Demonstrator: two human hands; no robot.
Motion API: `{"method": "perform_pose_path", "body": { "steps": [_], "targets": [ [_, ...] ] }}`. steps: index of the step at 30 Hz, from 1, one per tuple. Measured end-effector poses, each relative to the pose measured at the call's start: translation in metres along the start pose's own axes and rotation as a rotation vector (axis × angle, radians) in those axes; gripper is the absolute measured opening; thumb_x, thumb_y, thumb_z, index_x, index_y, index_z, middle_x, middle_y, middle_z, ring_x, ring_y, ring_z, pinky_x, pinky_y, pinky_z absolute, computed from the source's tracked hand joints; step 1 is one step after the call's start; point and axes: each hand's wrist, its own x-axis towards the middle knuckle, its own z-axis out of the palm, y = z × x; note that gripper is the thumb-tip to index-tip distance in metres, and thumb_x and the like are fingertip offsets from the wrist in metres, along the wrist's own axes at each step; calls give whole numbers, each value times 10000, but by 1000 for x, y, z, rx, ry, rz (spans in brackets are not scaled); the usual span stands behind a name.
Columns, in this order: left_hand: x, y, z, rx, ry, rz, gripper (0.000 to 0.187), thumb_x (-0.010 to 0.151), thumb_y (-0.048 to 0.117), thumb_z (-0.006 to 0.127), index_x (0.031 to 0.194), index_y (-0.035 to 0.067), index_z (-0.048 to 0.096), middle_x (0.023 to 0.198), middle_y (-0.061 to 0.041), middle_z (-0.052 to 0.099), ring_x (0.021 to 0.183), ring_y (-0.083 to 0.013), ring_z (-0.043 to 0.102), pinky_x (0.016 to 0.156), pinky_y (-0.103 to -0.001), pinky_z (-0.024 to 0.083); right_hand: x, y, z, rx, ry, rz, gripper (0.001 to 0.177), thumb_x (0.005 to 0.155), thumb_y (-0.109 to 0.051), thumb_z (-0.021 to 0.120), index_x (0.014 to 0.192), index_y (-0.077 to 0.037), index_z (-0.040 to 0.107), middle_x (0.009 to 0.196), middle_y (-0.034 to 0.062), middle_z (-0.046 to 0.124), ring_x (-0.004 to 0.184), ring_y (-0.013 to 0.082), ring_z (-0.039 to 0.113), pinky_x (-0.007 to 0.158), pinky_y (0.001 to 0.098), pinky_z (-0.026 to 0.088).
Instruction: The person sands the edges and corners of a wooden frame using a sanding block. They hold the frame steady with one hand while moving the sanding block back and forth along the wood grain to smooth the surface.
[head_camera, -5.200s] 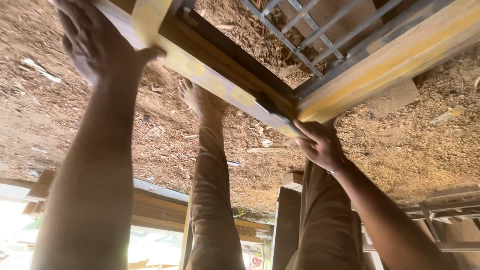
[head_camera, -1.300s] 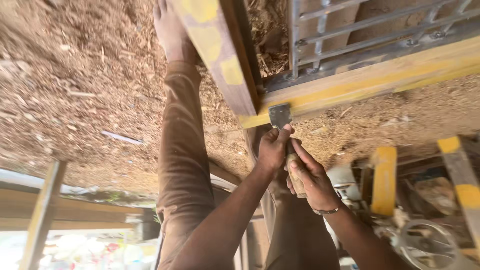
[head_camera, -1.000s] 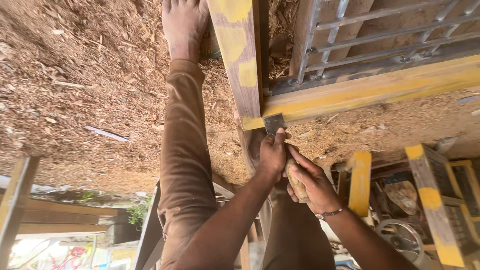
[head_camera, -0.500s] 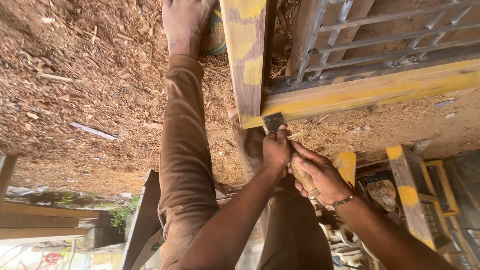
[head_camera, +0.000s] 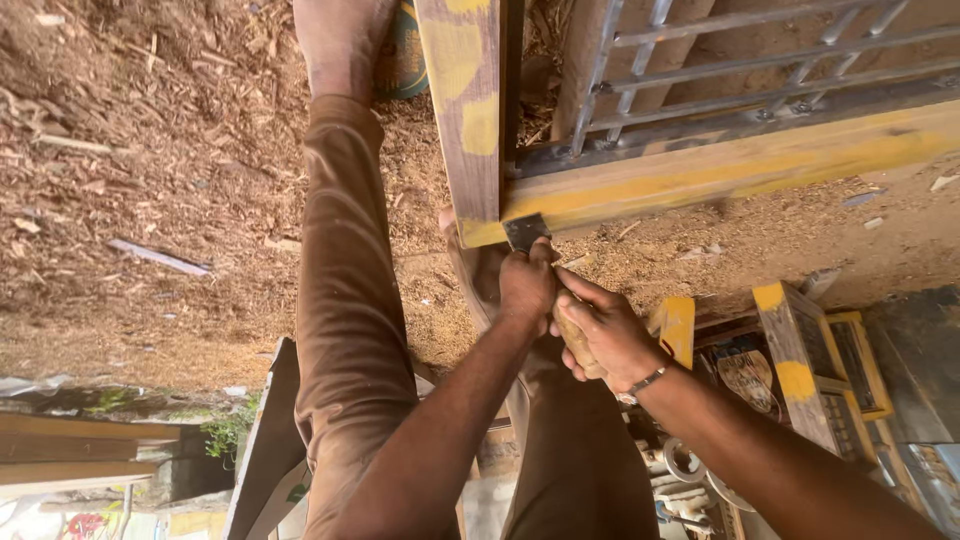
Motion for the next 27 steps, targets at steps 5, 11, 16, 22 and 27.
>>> {"method": "perform_pose_path", "body": {
  "steps": [5, 11, 16, 22, 27],
  "targets": [
    [14, -14, -8, -93, -65, 20, 348, 1051, 306, 533, 936, -8, 630, 718, -89, 572, 582, -206, 516, 553, -416, 485, -1, 8, 18, 48, 82, 58, 562, 1011, -217, 503, 1559, -313, 420, 785, 70, 627, 442, 163, 523, 334, 310, 436],
    [60, -31, -24, 195, -52, 181, 381, 1026, 346, 510, 902, 30, 682, 693, -101, 657, 580, -193, 622, 573, -354, 542, 14, 18, 42, 64, 170, -19, 545, 1017, -202, 536, 1549, -304, 482, 789, 63, 626, 448, 145, 530, 350, 304, 464],
    [82, -35, -17, 154, -28, 271, 443, 1038, 377, 528, 919, -14, 698, 733, -133, 689, 628, -226, 634, 594, -390, 544, 27, 17, 35, 87, 119, -109, 545, 1022, -223, 549, 1556, -284, 459, 832, 29, 654, 499, 114, 547, 385, 270, 491],
    [46, -29, 19, 202, -37, 291, 472, 1049, 413, 476, 980, 10, 713, 758, -99, 713, 633, -193, 661, 618, -367, 558, 10, 24, -13, 131, 55, -158, 595, 993, -228, 533, 1568, -321, 411, 860, 38, 667, 520, 134, 584, 393, 287, 497],
    [3, -25, 15, 71, -7, 177, 425, 1048, 367, 487, 991, -7, 681, 689, -104, 667, 555, -193, 621, 552, -356, 534, 3, 41, -26, 111, -78, -153, 579, 1002, -233, 538, 1562, -298, 408, 849, 63, 646, 521, 146, 598, 394, 293, 510]
  ]
}}
